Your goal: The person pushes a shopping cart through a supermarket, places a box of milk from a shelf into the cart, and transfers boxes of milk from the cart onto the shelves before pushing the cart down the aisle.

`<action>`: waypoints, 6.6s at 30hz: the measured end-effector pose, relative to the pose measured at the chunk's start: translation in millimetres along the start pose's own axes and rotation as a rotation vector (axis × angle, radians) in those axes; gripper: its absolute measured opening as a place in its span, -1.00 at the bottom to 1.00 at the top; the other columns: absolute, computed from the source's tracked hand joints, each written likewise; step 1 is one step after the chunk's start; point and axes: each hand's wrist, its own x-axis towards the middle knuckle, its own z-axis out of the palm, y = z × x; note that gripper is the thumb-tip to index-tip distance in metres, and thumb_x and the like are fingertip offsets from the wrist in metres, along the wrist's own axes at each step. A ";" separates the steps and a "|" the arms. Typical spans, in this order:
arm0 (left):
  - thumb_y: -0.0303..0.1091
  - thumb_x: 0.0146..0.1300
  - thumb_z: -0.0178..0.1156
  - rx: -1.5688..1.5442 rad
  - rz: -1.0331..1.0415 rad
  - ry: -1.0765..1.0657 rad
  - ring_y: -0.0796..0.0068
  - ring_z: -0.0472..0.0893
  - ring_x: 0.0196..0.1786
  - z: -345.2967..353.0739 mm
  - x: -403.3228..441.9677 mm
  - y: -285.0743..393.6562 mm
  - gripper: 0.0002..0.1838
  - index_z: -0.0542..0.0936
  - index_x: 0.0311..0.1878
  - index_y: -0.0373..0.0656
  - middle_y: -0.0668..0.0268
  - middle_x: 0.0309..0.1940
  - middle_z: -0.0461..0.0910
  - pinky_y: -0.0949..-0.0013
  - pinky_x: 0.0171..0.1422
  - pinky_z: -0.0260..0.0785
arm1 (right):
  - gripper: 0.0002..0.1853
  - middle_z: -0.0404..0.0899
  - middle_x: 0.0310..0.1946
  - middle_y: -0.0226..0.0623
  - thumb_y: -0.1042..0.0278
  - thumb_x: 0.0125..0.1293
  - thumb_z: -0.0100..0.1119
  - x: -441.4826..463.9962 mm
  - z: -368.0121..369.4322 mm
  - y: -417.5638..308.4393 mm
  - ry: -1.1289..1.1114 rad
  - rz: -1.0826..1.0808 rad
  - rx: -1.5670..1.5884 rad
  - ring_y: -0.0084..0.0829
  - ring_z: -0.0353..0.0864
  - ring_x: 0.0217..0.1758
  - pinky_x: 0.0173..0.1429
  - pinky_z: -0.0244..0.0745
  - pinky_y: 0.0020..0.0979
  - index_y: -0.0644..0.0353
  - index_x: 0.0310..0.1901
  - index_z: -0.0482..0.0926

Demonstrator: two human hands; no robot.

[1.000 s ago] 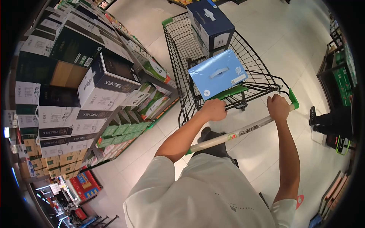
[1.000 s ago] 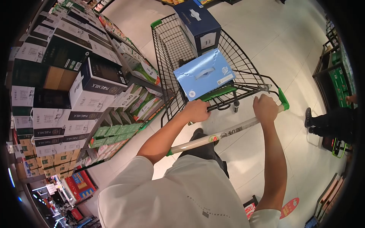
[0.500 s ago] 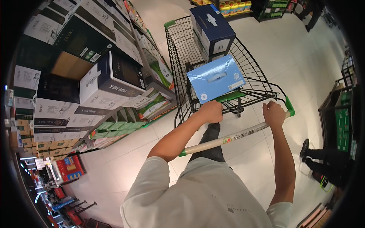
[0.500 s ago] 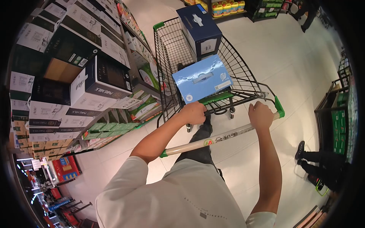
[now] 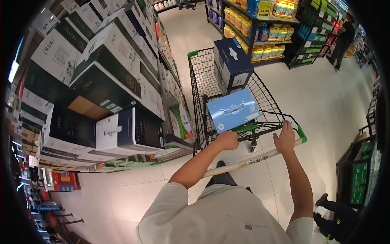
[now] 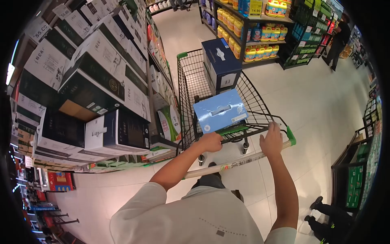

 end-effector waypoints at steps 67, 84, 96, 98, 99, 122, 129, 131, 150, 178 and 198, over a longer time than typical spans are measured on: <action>-0.32 -0.13 0.22 0.244 0.073 0.331 0.01 0.63 -0.32 -292.1 421.9 -153.6 -0.81 0.56 -0.39 -0.15 0.17 -0.41 0.62 0.00 -0.23 0.47 | -0.53 0.43 0.08 -0.18 0.23 0.14 0.26 533.8 61.6 -29.1 -0.169 -0.025 0.082 -0.12 0.31 0.27 0.13 0.49 -0.11 0.20 0.07 0.43; -0.35 -0.10 0.21 0.164 0.072 0.411 0.07 0.63 -0.39 -358.9 534.2 -190.2 -0.87 0.55 -0.44 -0.14 0.20 -0.47 0.60 0.02 -0.31 0.44 | -0.54 0.44 0.06 -0.19 0.25 0.13 0.25 688.8 93.1 -38.1 -0.148 -0.149 0.042 -0.11 0.31 0.27 0.11 0.50 -0.06 0.17 0.06 0.43; -0.04 0.00 0.36 0.016 -0.212 0.356 0.07 0.61 -0.03 -442.0 652.4 -195.8 -0.53 0.63 -0.08 -0.15 0.05 -0.18 0.62 0.07 0.05 0.46 | -0.67 0.52 0.02 -0.08 0.58 0.05 0.08 876.2 105.7 -34.6 0.318 -0.321 0.166 -0.04 0.46 0.10 0.03 0.48 -0.12 0.31 -0.08 0.52; 0.05 0.04 0.35 0.002 -0.209 0.525 0.08 0.60 0.00 -481.1 651.1 -198.0 -0.49 0.62 -0.08 -0.16 0.09 -0.15 0.63 0.08 0.06 0.46 | -0.74 0.58 -0.12 -0.03 0.53 0.13 0.09 894.6 89.3 -68.9 0.170 -0.382 0.516 -0.01 0.55 -0.05 -0.01 0.47 -0.14 0.31 -0.11 0.54; 0.04 0.06 0.34 -0.067 -0.216 0.611 0.09 0.61 -0.01 -501.0 645.0 -197.5 -0.50 0.62 -0.08 -0.17 0.08 -0.14 0.62 0.09 0.05 0.45 | -0.77 0.60 -0.18 -0.03 0.48 0.17 0.10 897.5 86.0 -93.3 0.077 -0.410 0.614 -0.02 0.57 -0.10 -0.02 0.46 -0.13 0.30 -0.13 0.56; -0.06 0.11 0.19 -0.863 -1.248 0.408 0.26 0.68 -0.42 -201.8 460.9 -384.9 -0.64 0.69 -0.51 -0.18 0.22 -0.66 0.63 0.20 -0.12 0.52 | -0.40 0.58 -0.62 0.02 -0.02 0.41 -0.23 997.3 164.8 -256.9 -0.316 -0.793 0.049 0.08 0.59 -0.50 -0.26 0.49 -0.02 0.21 -0.58 0.64; -0.12 0.09 0.25 -0.816 -0.951 0.626 0.13 0.67 -0.37 -283.6 548.4 -469.9 -0.67 0.68 -0.35 -0.26 0.08 -0.52 0.65 0.17 -0.18 0.50 | -0.52 0.62 -0.48 -0.05 -0.10 0.35 -0.11 1028.2 155.0 -280.2 -0.483 -0.563 0.207 0.02 0.61 -0.33 -0.21 0.45 -0.05 0.11 -0.40 0.65; -0.12 0.10 0.25 -0.864 -0.916 0.627 0.12 0.68 -0.34 -309.1 561.8 -477.4 -0.65 0.67 -0.29 -0.27 0.05 -0.45 0.66 0.17 -0.17 0.49 | -0.53 0.59 -0.52 -0.02 -0.09 0.33 -0.06 1028.9 157.5 -288.4 -0.478 -0.539 0.200 0.05 0.59 -0.36 -0.24 0.44 -0.01 0.14 -0.44 0.62; -0.23 0.09 0.27 -1.020 -1.045 0.544 0.33 0.65 -0.60 -248.0 512.7 -520.0 -0.71 0.60 -0.40 -0.34 0.12 -0.58 0.62 0.28 -0.44 0.52 | -0.34 0.48 -0.73 -0.14 -0.29 0.29 -0.02 1027.4 155.4 -293.1 -0.559 -0.449 0.039 -0.08 0.52 -0.58 -0.44 0.36 -0.13 0.20 -0.64 0.57; -0.20 0.13 0.21 -0.708 -1.131 0.627 0.38 0.58 -0.44 -410.1 588.4 -545.1 -0.68 0.58 -0.49 -0.33 0.15 -0.59 0.57 0.25 -0.27 0.41 | -0.54 0.66 -0.25 -0.07 0.14 0.15 0.29 1475.3 322.7 -309.9 0.117 -0.250 0.484 -0.22 0.66 -0.16 0.00 0.51 -0.31 0.32 -0.02 0.58; -0.13 0.21 0.19 -0.852 -1.298 0.879 0.10 0.64 -0.11 -446.1 656.3 -521.8 -0.76 0.63 -0.27 -0.10 0.13 -0.28 0.67 0.12 0.00 0.48 | -0.72 0.34 -0.78 -0.39 0.45 0.03 0.31 1543.0 285.7 -380.9 -0.279 -0.153 0.774 -0.54 0.29 -0.74 -0.64 0.12 -0.42 0.19 -0.68 0.38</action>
